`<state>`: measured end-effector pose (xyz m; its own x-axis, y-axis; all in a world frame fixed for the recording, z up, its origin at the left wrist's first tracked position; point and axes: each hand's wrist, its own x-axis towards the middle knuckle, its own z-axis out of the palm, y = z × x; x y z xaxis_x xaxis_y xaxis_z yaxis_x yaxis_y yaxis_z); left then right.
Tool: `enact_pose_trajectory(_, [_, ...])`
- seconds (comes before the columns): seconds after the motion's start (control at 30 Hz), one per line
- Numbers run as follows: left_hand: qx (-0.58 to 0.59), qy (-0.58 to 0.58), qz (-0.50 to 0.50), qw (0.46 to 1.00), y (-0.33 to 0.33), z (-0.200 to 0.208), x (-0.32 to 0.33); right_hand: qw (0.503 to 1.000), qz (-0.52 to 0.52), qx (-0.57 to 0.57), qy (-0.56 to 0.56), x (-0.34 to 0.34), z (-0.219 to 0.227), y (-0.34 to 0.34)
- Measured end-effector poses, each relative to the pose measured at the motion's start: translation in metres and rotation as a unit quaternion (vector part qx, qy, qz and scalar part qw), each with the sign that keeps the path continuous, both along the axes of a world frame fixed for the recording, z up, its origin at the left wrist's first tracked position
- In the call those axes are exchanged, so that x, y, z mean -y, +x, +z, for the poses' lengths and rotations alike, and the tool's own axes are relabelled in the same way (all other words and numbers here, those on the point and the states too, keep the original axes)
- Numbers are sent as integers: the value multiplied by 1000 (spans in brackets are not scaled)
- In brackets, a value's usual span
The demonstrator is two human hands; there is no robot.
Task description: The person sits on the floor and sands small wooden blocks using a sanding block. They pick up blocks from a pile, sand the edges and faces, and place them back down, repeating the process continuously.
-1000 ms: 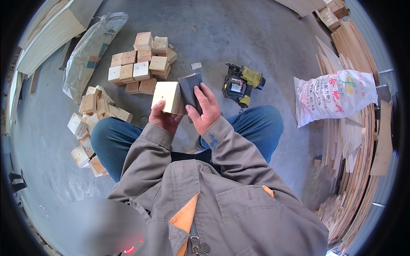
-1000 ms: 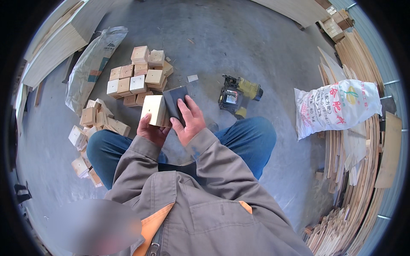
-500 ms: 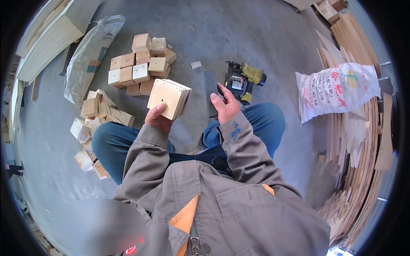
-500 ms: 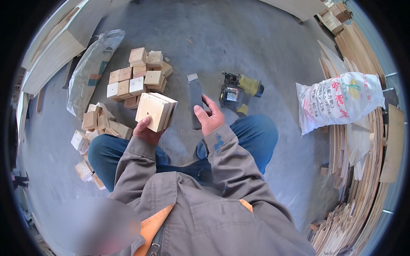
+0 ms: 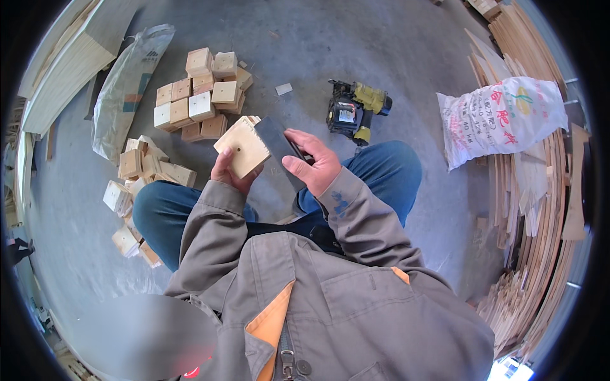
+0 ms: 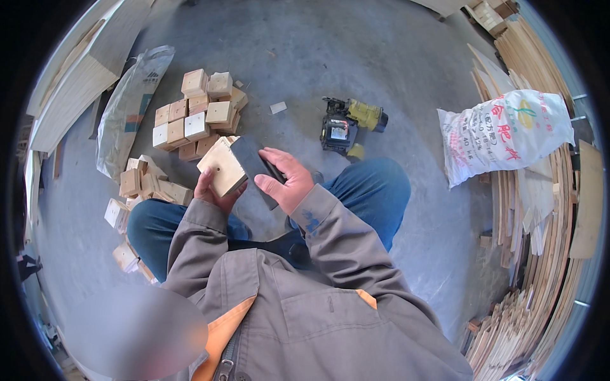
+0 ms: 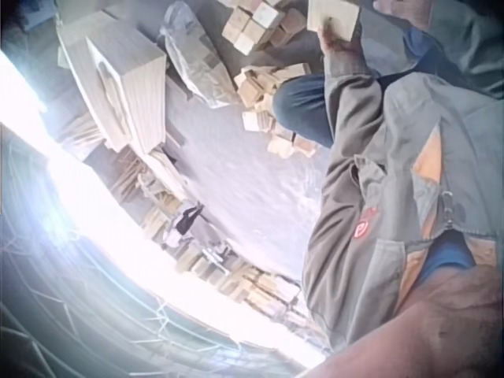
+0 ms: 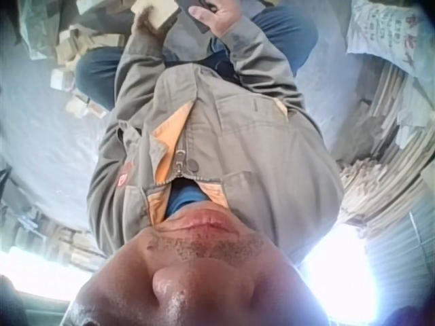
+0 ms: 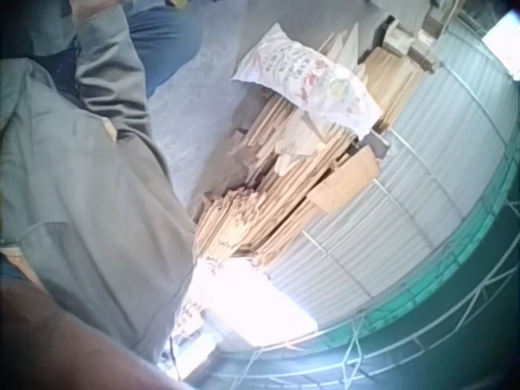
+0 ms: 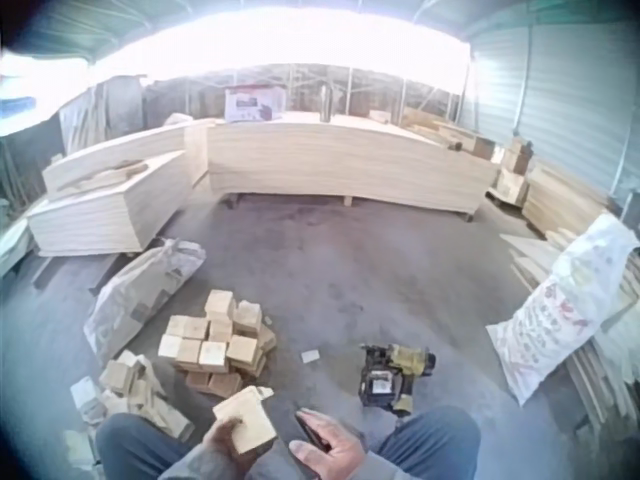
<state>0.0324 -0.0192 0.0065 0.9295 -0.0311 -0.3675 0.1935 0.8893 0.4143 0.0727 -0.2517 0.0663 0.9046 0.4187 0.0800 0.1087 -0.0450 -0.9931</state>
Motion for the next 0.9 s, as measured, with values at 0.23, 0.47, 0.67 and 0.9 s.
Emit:
enact_pose_trajectory(0.23, [-141,-25,48,988,1,11,12,1000,-8,6,-26,-14,-16,-8])
enact_pose_trajectory(0.47, [-148,51,5,988,0,3,11,991,-31,-126,-17,-9,-16,-5])
enact_pose_trajectory(0.67, [-181,89,26,979,0,3,13,983,-78,115,-122,-12,-8,-3])
enact_pose_trajectory(0.9, [-195,55,24,979,1,-11,6,915,-46,338,-215,-32,-12,-13])
